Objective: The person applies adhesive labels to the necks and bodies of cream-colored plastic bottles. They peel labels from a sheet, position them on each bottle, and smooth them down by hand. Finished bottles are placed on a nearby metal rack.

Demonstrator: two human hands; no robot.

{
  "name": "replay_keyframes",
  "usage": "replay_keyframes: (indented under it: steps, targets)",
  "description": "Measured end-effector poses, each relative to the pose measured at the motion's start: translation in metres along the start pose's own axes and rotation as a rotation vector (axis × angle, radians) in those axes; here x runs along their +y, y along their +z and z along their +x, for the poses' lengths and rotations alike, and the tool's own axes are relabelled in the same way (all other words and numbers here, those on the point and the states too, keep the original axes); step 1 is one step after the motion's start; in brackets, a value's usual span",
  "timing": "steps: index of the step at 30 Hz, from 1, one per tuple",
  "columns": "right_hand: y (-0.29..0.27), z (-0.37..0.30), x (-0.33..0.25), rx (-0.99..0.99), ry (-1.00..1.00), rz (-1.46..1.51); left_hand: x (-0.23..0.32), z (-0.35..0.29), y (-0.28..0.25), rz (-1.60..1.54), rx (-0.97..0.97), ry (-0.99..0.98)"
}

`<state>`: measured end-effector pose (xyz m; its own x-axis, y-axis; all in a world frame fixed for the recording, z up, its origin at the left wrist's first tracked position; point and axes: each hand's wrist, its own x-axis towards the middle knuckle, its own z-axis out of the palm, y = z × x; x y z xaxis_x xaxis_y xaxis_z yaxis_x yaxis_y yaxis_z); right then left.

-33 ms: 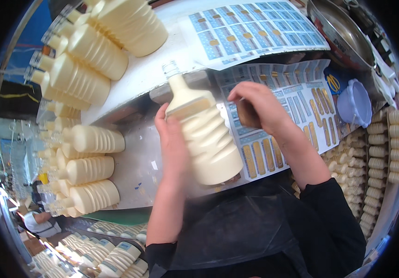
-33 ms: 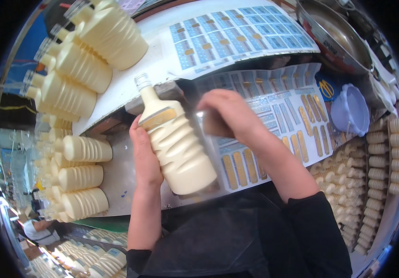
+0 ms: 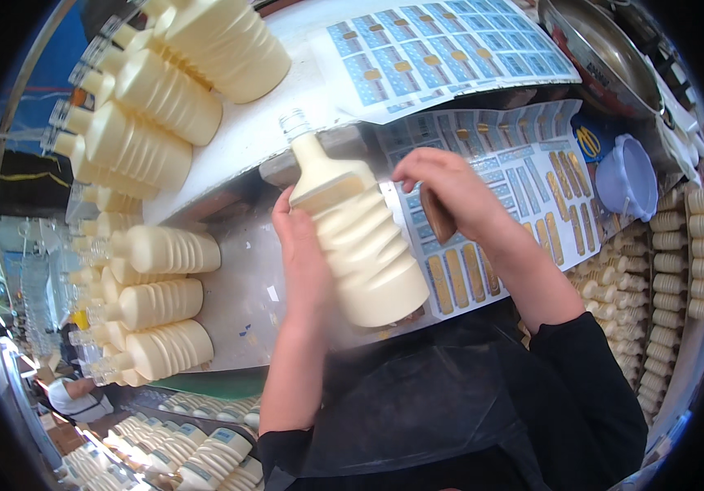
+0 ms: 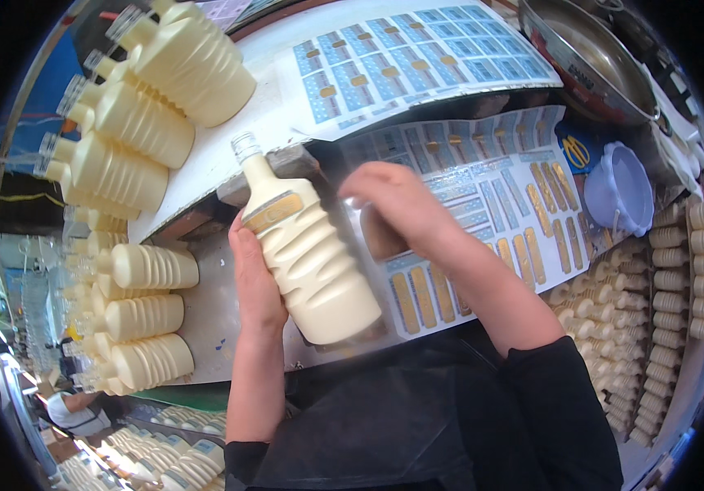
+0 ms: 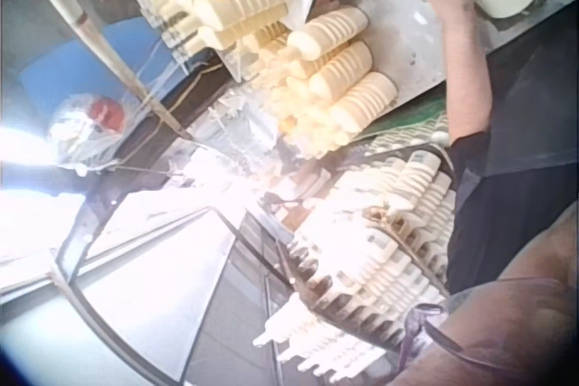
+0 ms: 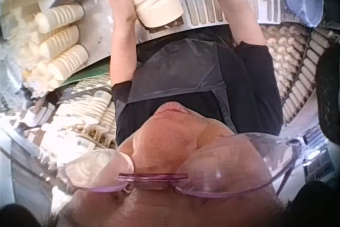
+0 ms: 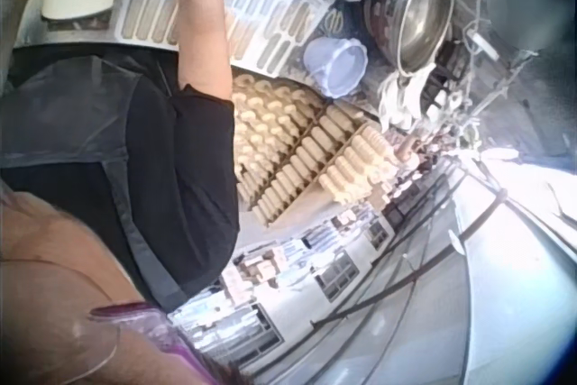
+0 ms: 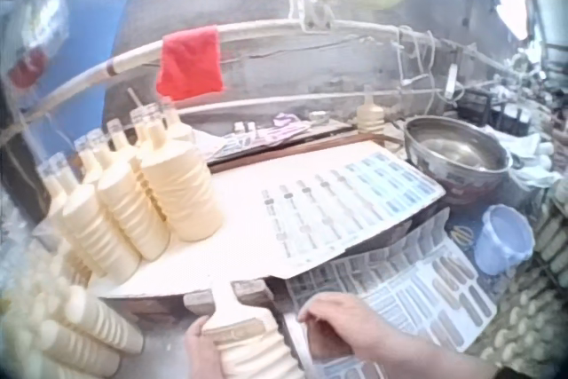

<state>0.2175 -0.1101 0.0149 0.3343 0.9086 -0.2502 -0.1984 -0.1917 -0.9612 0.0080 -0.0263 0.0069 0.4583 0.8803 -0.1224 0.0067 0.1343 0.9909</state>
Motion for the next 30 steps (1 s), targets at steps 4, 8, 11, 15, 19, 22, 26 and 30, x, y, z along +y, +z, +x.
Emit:
replay_keyframes:
  steps: [4,8,11,15,19,22,26,30]
  targets:
    - [0.021,0.006,0.007,0.090,-0.185,-0.225,0.012,0.001,0.004,-0.091,0.041,-0.020]
    - [0.040,0.006,-0.036,0.015,-0.179,-0.684,0.010,0.008,0.003,-0.150,0.032,-0.019]
    - [0.047,0.014,-0.049,-0.059,-0.134,-0.829,0.014,0.009,0.005,-0.014,0.043,-0.023]
    - [0.046,0.017,-0.040,-0.019,-0.210,-0.700,0.020,0.008,0.012,0.021,0.068,-0.051]
    - [0.041,0.017,-0.033,-0.034,-0.180,-0.547,0.024,0.007,0.017,0.028,0.089,-0.062]
    - [0.039,0.016,-0.027,-0.070,-0.176,-0.414,0.024,0.009,0.018,0.106,0.142,-0.080]
    - [0.034,0.017,-0.015,-0.137,-0.176,-0.182,0.022,0.008,0.016,0.127,0.146,-0.075]
    - [0.033,0.025,0.002,-0.135,-0.293,-0.091,0.025,0.008,0.020,0.217,0.165,0.063]
